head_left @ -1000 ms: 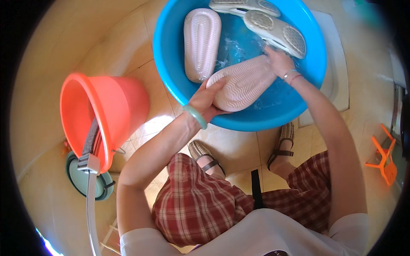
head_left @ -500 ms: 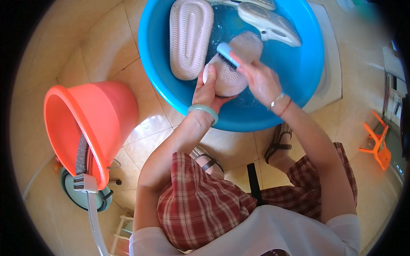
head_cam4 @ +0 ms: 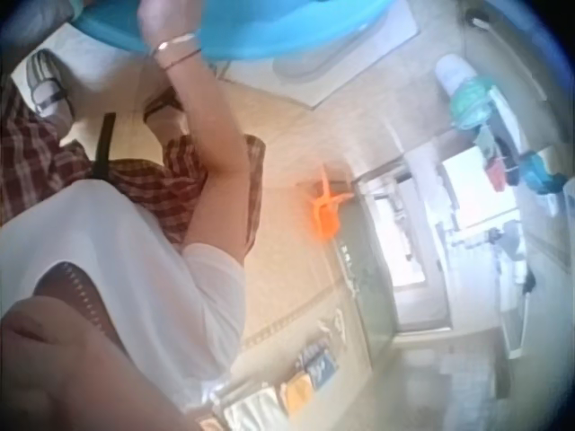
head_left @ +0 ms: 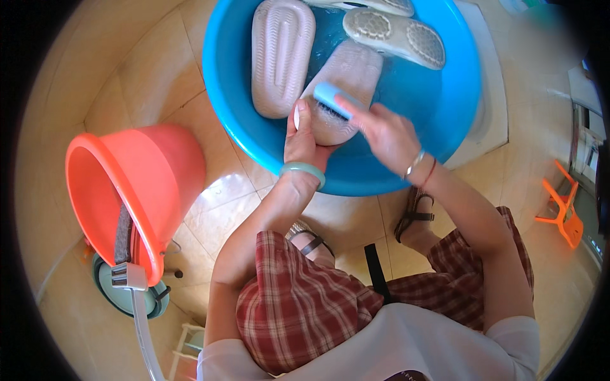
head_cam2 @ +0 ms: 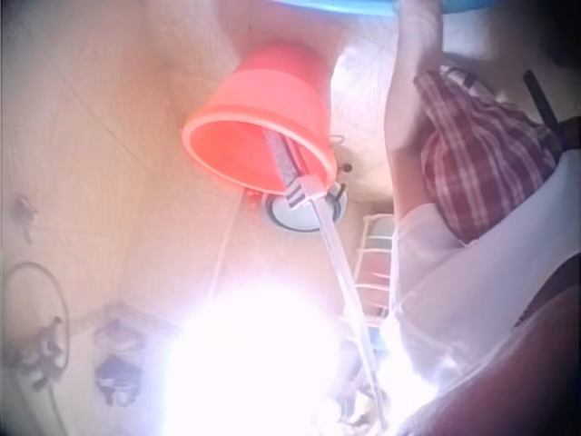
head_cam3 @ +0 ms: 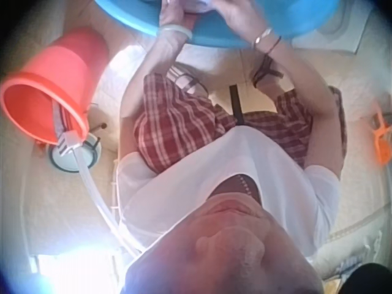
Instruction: The person scrubs a pair of pink slippers with a brush in a blue basin filled with water. They scrub the top, bottom, and sides of the slippers, rinse them, and place them back in the basin.
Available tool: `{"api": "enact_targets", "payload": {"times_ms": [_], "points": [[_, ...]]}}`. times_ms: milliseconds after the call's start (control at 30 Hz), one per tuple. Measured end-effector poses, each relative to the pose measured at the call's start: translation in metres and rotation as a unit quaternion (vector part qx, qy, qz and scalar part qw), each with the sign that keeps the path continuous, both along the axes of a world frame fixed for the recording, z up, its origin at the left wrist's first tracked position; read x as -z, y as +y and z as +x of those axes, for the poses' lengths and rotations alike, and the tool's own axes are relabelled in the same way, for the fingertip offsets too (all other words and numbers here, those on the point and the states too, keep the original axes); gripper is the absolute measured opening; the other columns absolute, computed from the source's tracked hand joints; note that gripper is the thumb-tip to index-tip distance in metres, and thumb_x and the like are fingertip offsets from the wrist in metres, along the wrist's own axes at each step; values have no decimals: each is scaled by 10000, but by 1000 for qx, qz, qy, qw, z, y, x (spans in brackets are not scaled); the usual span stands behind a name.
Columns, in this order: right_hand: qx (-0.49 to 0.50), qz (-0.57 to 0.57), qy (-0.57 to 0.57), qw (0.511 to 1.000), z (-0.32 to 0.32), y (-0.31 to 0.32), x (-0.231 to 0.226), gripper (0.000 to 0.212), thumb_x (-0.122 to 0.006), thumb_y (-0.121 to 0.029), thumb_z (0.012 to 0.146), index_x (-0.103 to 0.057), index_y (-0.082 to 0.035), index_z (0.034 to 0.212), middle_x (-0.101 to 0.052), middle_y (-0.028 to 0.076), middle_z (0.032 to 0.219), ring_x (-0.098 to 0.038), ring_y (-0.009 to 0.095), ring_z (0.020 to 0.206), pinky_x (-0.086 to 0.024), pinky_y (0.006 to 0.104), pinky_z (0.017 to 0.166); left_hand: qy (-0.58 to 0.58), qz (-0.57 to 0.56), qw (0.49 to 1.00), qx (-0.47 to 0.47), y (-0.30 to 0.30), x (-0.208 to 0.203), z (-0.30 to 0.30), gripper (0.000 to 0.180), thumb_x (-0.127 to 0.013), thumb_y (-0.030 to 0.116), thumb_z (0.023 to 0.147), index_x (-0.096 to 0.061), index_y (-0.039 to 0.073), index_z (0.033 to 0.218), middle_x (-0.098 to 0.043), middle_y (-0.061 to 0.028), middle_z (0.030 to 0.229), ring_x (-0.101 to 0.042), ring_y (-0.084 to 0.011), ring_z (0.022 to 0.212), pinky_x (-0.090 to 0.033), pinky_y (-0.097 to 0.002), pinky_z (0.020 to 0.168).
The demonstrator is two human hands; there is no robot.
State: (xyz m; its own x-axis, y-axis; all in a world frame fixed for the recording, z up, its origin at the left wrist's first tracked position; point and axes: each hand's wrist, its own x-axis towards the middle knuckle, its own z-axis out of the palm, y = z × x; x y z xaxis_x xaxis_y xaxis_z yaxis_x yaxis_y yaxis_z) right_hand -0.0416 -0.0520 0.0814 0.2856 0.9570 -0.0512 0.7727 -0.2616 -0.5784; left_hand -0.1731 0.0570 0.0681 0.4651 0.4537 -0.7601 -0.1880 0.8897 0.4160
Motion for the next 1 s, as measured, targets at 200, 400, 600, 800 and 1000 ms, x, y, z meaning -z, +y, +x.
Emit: {"api": "enact_targets", "payload": {"times_ms": [200,400,600,800,1000], "points": [[88,-96,-89,987,60,38,43,423,-505,-240,965,-493,-373,1366,-617,203,842,-643,401,722,-523,479,591,2,-13,1000,-13,-1,0,4,565,-548,463,963,-342,225,1432,-445,-92,1408,-478,-357,1265,-443,-649,951],[1,-27,28,999,-15,-5,-11,506,-559,-195,940,-454,-331,1416,-551,174,756,-608,371,611,-506,460,531,-41,-43,997,-47,1,26,-11,630,-526,496,962,-275,219,1468,-392,-90,1447,-448,-349,1293,-401,-641,1001],[9,-8,-46,999,13,8,3,508,-584,-224,938,-461,-398,1399,-546,137,735,-600,335,587,-484,430,485,-54,-1,999,-7,4,17,-6,636,-510,491,970,-251,236,1492,-369,-91,1478,-443,-345,1296,-415,-622,990],[68,-36,-91,993,48,19,38,498,-567,-224,943,-455,-372,1405,-559,152,766,-608,359,614,-489,450,495,2,5,1000,13,-2,-2,4,588,-502,467,984,-281,266,1490,-384,-75,1483,-451,-350,1292,-420,-618,982],[-38,0,-3,999,-25,-11,-5,555,-566,-173,931,-428,-356,1436,-510,131,763,-573,332,540,-487,429,470,-45,-102,994,-14,9,30,-14,593,-476,510,983,-299,241,1481,-427,-81,1437,-471,-325,1262,-404,-601,998]]}}
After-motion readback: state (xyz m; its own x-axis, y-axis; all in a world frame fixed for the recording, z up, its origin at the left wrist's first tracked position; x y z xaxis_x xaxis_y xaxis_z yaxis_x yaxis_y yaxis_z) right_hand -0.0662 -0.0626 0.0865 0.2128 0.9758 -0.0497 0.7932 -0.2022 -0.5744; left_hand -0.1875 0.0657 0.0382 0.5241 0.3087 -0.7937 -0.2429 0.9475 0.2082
